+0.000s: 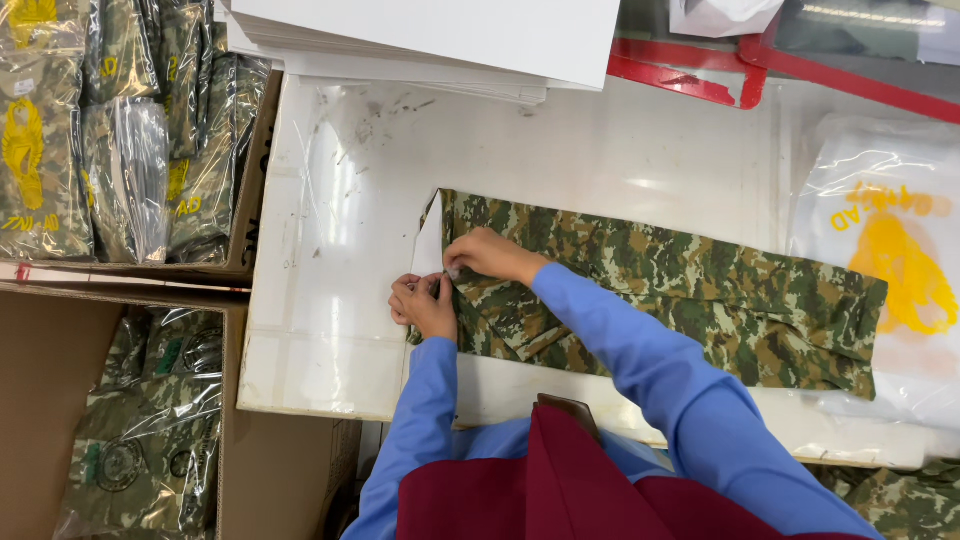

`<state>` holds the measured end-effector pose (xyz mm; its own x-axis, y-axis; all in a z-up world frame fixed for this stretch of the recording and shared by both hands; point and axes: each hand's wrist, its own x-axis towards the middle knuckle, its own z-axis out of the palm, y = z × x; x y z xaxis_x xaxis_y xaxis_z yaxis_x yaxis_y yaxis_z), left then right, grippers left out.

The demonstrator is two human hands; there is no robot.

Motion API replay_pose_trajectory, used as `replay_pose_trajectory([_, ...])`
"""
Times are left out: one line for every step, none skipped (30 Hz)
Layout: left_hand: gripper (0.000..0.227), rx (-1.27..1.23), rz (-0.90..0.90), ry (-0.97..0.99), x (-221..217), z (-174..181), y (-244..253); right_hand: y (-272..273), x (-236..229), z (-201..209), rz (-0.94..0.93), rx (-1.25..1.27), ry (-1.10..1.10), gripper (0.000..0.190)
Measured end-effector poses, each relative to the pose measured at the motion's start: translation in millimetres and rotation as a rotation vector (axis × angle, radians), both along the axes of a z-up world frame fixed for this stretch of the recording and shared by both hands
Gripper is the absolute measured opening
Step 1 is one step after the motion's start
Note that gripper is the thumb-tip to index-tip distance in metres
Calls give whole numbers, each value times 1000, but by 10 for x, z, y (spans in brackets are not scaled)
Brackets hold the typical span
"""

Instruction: The person folds camouflage-patterned t-shirts using a cardboard template and places them into plastic bags.

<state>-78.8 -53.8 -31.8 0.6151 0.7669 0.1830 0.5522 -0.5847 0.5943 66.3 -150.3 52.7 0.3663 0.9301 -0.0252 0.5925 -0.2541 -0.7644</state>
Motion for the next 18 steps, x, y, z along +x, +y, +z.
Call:
replay_pose_trajectory([16, 4, -3, -2, -7, -6, 13, 77, 10, 13, -3, 4, -2, 14])
replay_pose_trajectory([15, -2, -25, -2, -14, -9, 31, 159, 20, 29, 53, -18, -75, 11])
replay_pose_trajectory([14, -11, -44, -2, -24, -15, 39, 237, 31, 45, 111, -41, -147, 10])
replay_pose_trajectory([14, -10, -44, -4, -20, 13, 53, 278, 24, 54, 111, -40, -149, 10])
replay_pose_trajectory([13, -31, -56, -29, -35, 34, 40, 302, 2, 56, 115, -28, -255, 10])
replay_pose_trajectory([12, -53, -67, -54, -50, 55, 26, 324, -19, 58, 118, -15, -360, 12])
replay_pose_trajectory([12, -55, -68, -56, -56, 55, 35, 364, -40, 34, 117, -17, -362, 12])
replay_pose_trajectory([14, -51, -65, -44, -62, 60, 39, 398, -61, 15, 109, -35, -431, 15])
replay_pose_trajectory([15, -45, -67, -38, -28, 70, 48, 431, -47, 8, 97, -53, -506, 18])
replay_pose_trajectory([15, -45, -71, -47, -19, 82, 53, 439, -51, 19, 92, -55, -515, 18])
replay_pose_trajectory([15, -40, -74, -62, -21, 92, 53, 439, -65, 27, 79, -44, -549, 19])
replay_pose_trajectory([14, -35, -76, -78, -25, 101, 49, 434, -80, 33, 65, -34, -584, 21])
replay_pose_trajectory([14, -35, -83, -81, -28, 113, 50, 429, -84, 31, 59, -36, -587, 21])
replay_pose_trajectory([14, -29, -82, -91, -31, 126, 47, 419, -88, 30, 97, -7, -610, 23])
replay_pose_trajectory([14, -20, -88, -105, -1, 143, 61, 415, -67, 38, 126, 22, -638, 25])
replay_pose_trajectory([14, -18, -103, -113, -36, 153, 57, 423, -80, 11, 112, 19, -647, 25])
replay_pose_trajectory([14, 7, -92, -88, -32, 165, 52, 429, -58, -4, 137, 39, -675, 28])
replay_pose_trajectory([14, 32, -80, -64, -25, 177, 48, 433, -32, -19, 162, 57, -703, 32])
